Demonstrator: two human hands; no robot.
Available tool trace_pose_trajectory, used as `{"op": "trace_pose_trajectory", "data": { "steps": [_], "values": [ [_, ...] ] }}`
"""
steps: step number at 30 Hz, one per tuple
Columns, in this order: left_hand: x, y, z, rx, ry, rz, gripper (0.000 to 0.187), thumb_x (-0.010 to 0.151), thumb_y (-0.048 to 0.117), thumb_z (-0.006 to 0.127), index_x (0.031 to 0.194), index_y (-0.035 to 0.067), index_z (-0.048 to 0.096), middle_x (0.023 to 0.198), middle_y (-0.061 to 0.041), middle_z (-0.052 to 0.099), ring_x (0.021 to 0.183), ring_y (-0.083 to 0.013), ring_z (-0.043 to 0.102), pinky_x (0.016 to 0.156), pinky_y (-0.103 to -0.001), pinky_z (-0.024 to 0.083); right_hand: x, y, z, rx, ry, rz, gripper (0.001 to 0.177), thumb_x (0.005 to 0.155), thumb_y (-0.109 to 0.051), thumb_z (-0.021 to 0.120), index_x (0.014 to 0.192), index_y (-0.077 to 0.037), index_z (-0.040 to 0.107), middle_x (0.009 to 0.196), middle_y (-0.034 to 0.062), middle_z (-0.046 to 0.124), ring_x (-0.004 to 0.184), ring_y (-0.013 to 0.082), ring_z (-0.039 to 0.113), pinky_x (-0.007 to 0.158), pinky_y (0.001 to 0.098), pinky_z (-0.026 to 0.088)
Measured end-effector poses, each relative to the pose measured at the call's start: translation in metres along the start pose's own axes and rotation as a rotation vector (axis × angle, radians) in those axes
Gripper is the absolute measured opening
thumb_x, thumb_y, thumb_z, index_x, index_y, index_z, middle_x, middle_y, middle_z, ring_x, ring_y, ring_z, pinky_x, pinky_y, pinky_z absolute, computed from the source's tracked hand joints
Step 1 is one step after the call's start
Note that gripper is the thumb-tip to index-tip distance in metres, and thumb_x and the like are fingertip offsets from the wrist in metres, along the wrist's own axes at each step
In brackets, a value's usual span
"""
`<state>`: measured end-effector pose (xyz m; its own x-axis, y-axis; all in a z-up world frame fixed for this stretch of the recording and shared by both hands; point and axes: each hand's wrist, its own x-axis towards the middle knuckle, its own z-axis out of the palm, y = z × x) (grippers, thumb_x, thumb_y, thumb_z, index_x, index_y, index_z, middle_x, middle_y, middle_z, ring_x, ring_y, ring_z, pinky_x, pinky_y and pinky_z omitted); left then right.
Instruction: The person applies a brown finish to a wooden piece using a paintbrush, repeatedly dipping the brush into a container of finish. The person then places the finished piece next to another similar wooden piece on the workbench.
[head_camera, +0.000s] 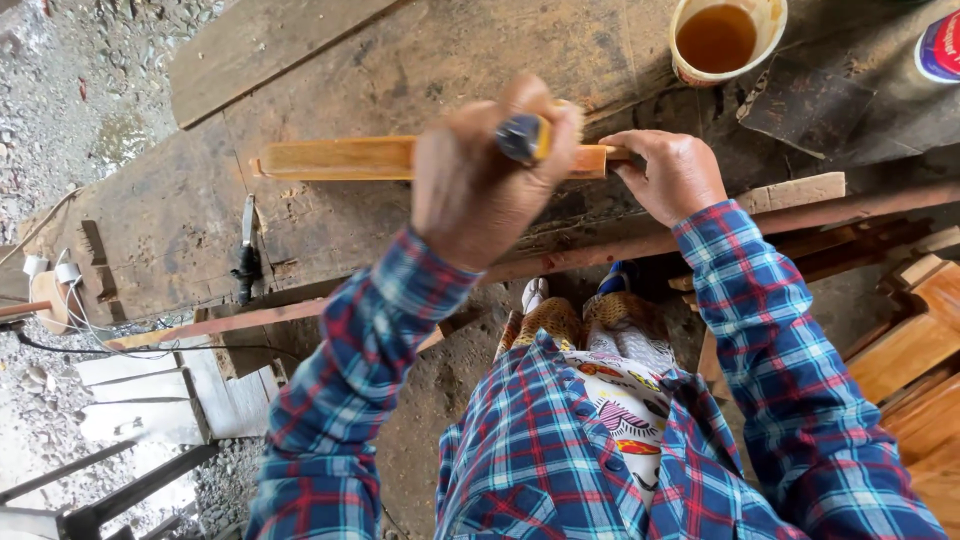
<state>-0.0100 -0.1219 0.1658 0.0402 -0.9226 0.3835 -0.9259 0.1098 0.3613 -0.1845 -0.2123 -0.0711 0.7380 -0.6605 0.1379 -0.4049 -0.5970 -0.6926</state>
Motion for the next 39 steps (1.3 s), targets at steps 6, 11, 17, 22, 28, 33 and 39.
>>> {"op": "trace_pose_trajectory", "data": {
  "steps": [6, 11, 17, 22, 28, 33, 39],
  "values": [
    [-0.015, -0.009, 0.054, -0.041, -0.225, -0.287, 0.025, 0.093, 0.038, 0.052, 0.083, 0.015, 0.050, 0.060, -0.012, 0.062, 0.056, -0.0374, 0.062, 0.045, -0.049, 0.040, 0.000, 0.001, 0.000, -0.007, 0.016, -0.018, 0.030, 0.087, -0.008, 0.070, 0.116, -0.014, 0.077, 0.108, 0.0069, 0.078, 0.089, 0.0308, 0.072, 0.069, 0.0416, 0.053],
    [-0.012, -0.021, -0.007, -0.037, -0.185, -0.306, 0.028, 0.100, 0.033, 0.051, 0.076, 0.018, 0.046, 0.055, 0.002, 0.053, 0.047, -0.0145, 0.053, 0.043, -0.034, 0.041, -0.001, -0.001, -0.002, 0.002, -0.014, -0.026, 0.038, 0.087, -0.005, 0.073, 0.123, -0.016, 0.076, 0.108, 0.0077, 0.078, 0.091, 0.0294, 0.072, 0.069, 0.0421, 0.053],
    [-0.019, -0.032, -0.060, 0.070, 0.052, -0.128, 0.028, 0.109, 0.018, 0.057, 0.082, 0.010, 0.055, 0.064, 0.000, 0.055, 0.048, -0.0112, 0.048, 0.041, -0.030, 0.038, -0.003, 0.005, 0.001, -0.003, -0.003, -0.018, 0.037, 0.088, -0.005, 0.074, 0.124, -0.015, 0.077, 0.109, 0.0081, 0.078, 0.091, 0.0290, 0.072, 0.071, 0.0416, 0.054],
    [-0.008, -0.020, -0.025, -0.106, 0.065, -0.111, 0.027, 0.103, 0.021, 0.054, 0.076, 0.015, 0.053, 0.060, 0.003, 0.056, 0.047, -0.0082, 0.052, 0.042, -0.026, 0.043, -0.003, 0.003, 0.003, -0.023, -0.018, 0.023, 0.036, 0.090, -0.004, 0.074, 0.125, -0.013, 0.077, 0.108, 0.0105, 0.077, 0.089, 0.0301, 0.072, 0.067, 0.0437, 0.054],
    [-0.012, -0.048, -0.035, 0.018, -0.173, -0.094, 0.015, 0.096, 0.017, 0.056, 0.082, 0.014, 0.060, 0.052, 0.004, 0.052, 0.038, -0.0106, 0.048, 0.032, -0.029, 0.038, -0.003, -0.004, 0.001, -0.078, -0.005, 0.049, 0.037, 0.088, -0.005, 0.072, 0.124, -0.016, 0.077, 0.102, 0.0095, 0.077, 0.085, 0.0307, 0.071, 0.065, 0.0437, 0.052],
    [-0.030, -0.084, -0.104, -0.103, 0.002, -0.076, 0.023, 0.105, 0.010, 0.064, 0.084, 0.008, 0.056, 0.070, -0.003, 0.062, 0.056, -0.0144, 0.057, 0.053, -0.031, 0.045, -0.008, -0.007, 0.007, -0.151, 0.012, 0.102, 0.032, 0.095, -0.012, 0.072, 0.125, -0.019, 0.077, 0.101, 0.0093, 0.077, 0.085, 0.0325, 0.071, 0.066, 0.0456, 0.052],
    [-0.058, -0.111, -0.141, -0.074, 0.170, 0.010, 0.019, 0.109, 0.006, 0.063, 0.091, 0.002, 0.056, 0.080, -0.010, 0.058, 0.066, -0.0228, 0.057, 0.059, -0.038, 0.042, -0.011, -0.009, 0.012, -0.081, 0.085, 0.114, 0.032, 0.092, -0.007, 0.076, 0.124, -0.016, 0.078, 0.097, 0.0082, 0.076, 0.089, 0.0250, 0.072, 0.077, 0.0359, 0.051]
  ]
}}
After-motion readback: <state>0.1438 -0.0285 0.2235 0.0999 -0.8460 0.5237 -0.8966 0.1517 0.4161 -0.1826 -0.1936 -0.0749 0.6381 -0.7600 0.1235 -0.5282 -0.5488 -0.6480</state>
